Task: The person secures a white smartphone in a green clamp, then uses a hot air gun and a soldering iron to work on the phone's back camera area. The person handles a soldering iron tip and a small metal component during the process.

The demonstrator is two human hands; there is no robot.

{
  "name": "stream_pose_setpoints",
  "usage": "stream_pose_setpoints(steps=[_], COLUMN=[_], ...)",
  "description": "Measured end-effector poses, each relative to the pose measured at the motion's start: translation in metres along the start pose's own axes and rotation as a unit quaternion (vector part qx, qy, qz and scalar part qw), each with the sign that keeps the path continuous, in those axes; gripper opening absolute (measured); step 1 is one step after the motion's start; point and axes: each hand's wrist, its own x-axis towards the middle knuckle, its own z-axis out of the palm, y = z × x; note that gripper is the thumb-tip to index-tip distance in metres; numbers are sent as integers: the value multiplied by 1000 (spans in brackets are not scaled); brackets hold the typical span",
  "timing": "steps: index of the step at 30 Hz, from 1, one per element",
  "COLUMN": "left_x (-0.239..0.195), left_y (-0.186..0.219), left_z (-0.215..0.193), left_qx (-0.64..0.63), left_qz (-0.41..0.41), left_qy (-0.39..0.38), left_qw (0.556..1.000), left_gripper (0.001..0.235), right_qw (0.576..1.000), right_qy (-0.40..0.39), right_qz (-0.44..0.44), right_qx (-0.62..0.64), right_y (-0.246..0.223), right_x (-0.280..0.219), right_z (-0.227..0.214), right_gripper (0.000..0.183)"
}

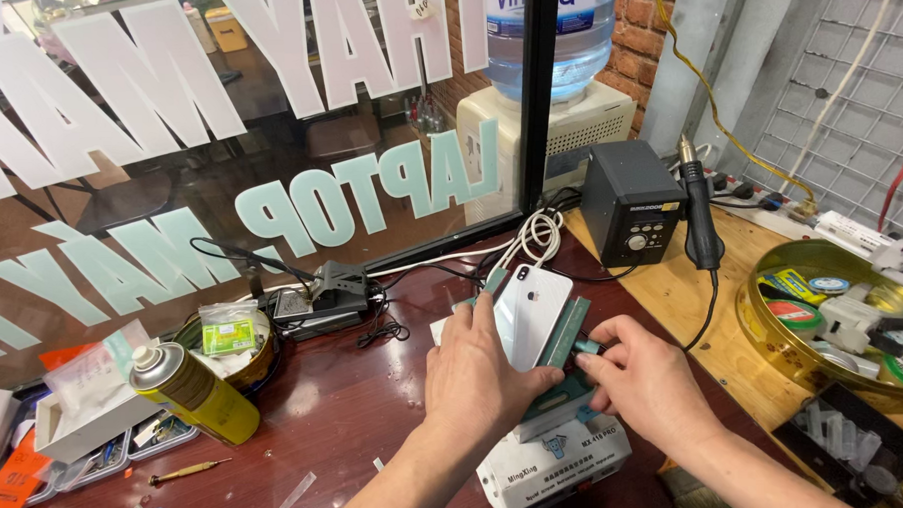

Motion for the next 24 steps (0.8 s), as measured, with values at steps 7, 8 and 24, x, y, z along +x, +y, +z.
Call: stream_pose_setpoints(steps=[7,8,24], left_x=[1,1,2], left_y=[10,11,9], left_z=[0,-1,-1], left_qx=[-12,-11,-5], left_qz=[-35,-35,-29], left_qy=[-8,-11,-11], left_qw=[999,999,999], left_gripper=[106,110,112], right_qw=[995,995,998], right_qy=[-5,10,-14], right_qz=[-10,-23,2], right_qx=[-95,-98,60], right_y=[1,3,5], right_x=[9,5,10], right_z=[-3,-3,-1], right_gripper=[28,29,28])
